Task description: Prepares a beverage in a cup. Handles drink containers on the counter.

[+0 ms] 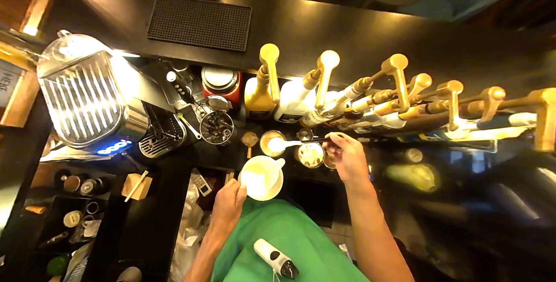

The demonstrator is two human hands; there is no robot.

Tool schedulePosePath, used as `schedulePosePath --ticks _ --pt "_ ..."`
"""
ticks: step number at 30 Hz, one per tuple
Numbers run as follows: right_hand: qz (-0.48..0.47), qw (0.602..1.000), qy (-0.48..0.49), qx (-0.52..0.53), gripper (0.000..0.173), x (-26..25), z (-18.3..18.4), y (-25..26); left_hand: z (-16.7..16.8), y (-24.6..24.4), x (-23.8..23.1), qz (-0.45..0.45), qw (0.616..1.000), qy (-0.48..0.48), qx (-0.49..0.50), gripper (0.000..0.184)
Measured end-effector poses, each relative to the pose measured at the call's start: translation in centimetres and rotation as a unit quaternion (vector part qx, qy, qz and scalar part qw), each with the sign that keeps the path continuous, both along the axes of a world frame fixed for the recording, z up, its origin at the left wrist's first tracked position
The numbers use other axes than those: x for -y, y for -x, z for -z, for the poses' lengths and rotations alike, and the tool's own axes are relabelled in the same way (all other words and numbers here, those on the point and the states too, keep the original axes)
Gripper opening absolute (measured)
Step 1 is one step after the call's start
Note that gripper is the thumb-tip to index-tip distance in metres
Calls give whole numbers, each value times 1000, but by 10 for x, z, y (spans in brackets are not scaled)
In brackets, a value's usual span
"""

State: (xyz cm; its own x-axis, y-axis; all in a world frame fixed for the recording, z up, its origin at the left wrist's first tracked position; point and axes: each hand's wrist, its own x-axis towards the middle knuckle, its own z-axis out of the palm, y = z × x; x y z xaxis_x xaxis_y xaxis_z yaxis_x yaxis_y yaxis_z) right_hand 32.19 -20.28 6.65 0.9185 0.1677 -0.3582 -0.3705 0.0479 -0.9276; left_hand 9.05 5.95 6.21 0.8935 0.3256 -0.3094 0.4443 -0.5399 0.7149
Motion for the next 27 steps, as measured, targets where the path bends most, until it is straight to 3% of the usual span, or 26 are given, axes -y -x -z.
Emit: schedulePosePath --ticks 8,15,27 --pt "-30 993 77 89 22 3 14 -5 2 5 -1 -3 1000 2 5 41" --pt "-106 959 174 197 20 6 10 0 3 7 -2 4 1000 0 14 40" --pt "-118 927 175 309 15 -9 7 -1 7 13 0 9 1000 -2 24 39"
